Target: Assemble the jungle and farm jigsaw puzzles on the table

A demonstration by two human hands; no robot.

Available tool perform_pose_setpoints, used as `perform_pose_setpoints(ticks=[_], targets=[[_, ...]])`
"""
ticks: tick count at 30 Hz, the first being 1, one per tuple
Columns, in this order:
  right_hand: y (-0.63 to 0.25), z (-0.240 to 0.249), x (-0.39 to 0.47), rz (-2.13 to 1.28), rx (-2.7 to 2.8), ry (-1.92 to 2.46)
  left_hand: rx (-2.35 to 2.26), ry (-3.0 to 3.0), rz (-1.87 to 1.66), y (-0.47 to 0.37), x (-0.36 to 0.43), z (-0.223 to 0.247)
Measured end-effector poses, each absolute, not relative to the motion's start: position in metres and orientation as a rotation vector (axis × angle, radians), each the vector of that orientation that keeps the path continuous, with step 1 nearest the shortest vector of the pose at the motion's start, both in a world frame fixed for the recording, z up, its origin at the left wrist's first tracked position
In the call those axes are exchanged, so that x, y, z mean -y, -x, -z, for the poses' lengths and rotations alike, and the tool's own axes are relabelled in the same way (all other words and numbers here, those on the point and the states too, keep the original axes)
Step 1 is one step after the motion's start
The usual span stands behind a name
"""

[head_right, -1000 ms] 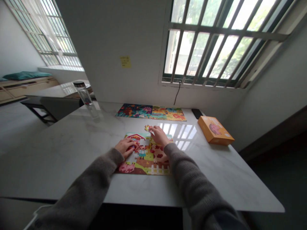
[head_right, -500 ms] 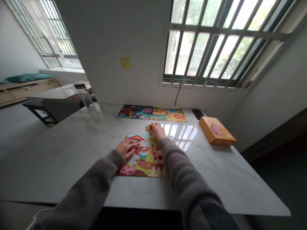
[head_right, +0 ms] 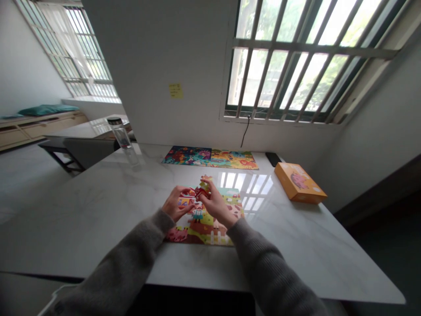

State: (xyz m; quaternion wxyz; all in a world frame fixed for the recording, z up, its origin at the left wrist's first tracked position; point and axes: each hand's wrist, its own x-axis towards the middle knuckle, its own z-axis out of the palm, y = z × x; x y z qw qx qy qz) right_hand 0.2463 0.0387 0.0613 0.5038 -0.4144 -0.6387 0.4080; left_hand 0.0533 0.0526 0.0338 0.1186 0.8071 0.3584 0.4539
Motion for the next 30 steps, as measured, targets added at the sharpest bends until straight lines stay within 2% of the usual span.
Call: perform_pose_setpoints(ticks=[12, 30], targets=[[-0.251, -0.045, -0.014, -1.058, 1.431, 0.960, -0.952, -2.630, -1.224, -0.055, -0.051, -0.030], [-0.257, -0.048, -0.010, -1.012, 1.457, 0.980, -0.819, -2.748, -1.386, -0.051, -0.053, -0.033]])
